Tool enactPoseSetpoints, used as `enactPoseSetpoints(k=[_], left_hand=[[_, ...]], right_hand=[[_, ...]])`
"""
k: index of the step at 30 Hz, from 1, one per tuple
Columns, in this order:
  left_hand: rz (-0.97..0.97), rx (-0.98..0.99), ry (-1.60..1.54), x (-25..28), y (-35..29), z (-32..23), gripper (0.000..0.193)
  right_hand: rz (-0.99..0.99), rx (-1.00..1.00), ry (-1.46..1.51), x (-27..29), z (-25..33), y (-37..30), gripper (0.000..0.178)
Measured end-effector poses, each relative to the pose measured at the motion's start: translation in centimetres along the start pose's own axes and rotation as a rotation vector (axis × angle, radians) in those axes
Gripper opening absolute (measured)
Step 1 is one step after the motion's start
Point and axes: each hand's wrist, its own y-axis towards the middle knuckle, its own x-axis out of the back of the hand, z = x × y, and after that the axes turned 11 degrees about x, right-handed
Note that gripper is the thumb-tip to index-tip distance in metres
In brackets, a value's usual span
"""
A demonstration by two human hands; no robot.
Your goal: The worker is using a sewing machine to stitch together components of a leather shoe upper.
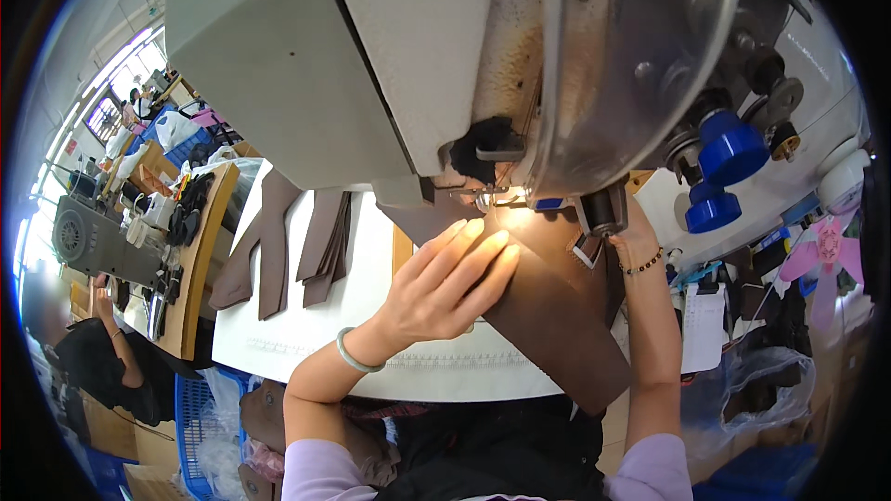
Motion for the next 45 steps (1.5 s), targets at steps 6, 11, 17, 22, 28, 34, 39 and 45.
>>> enactPoseSetpoints(k=[6, 11, 17, 22, 28, 34, 39, 45], left_hand=[[-0.002, 0.324, -0.225, 0.8, 0.6, -0.2, 0.031], [0.091, 0.392, -0.227, 1.3, 0.3, 0.1, 0.044], [0.088, -0.005, 0.081, 1.5, 0.1, -1.2, 0.040], [0.094, -0.030, 0.117, 1.7, 0.1, -1.3, 0.039], [0.104, -0.128, 0.141, 1.9, 0.6, -0.8, 0.032], [0.101, -0.107, 0.136, 1.6, 0.7, -0.9, 0.032], [0.106, -0.091, 0.135, 1.6, 0.7, -0.7, 0.033], [0.100, -0.090, 0.086, 1.3, 1.0, 0.2, 0.034]], right_hand=[[0.026, 0.028, -0.212, -4.3, 2.8, 0.1, 0.034], [0.054, 0.076, -0.326, -8.4, 5.3, -0.1, 0.046], [0.055, 0.183, -0.351, -10.4, 6.1, -0.4, 0.056], [0.065, 0.024, -0.269, -9.9, 6.4, -0.6, 0.057], [0.044, 0.239, -0.191, -8.7, 4.9, -0.3, 0.061], [-0.033, 0.329, -0.377, -8.1, 4.1, 0.1, 0.060], [-0.078, 0.416, -0.527, -8.3, 3.6, -0.2, 0.060], [-0.062, 0.543, -0.818, -7.6, 4.3, -0.3, 0.059]])
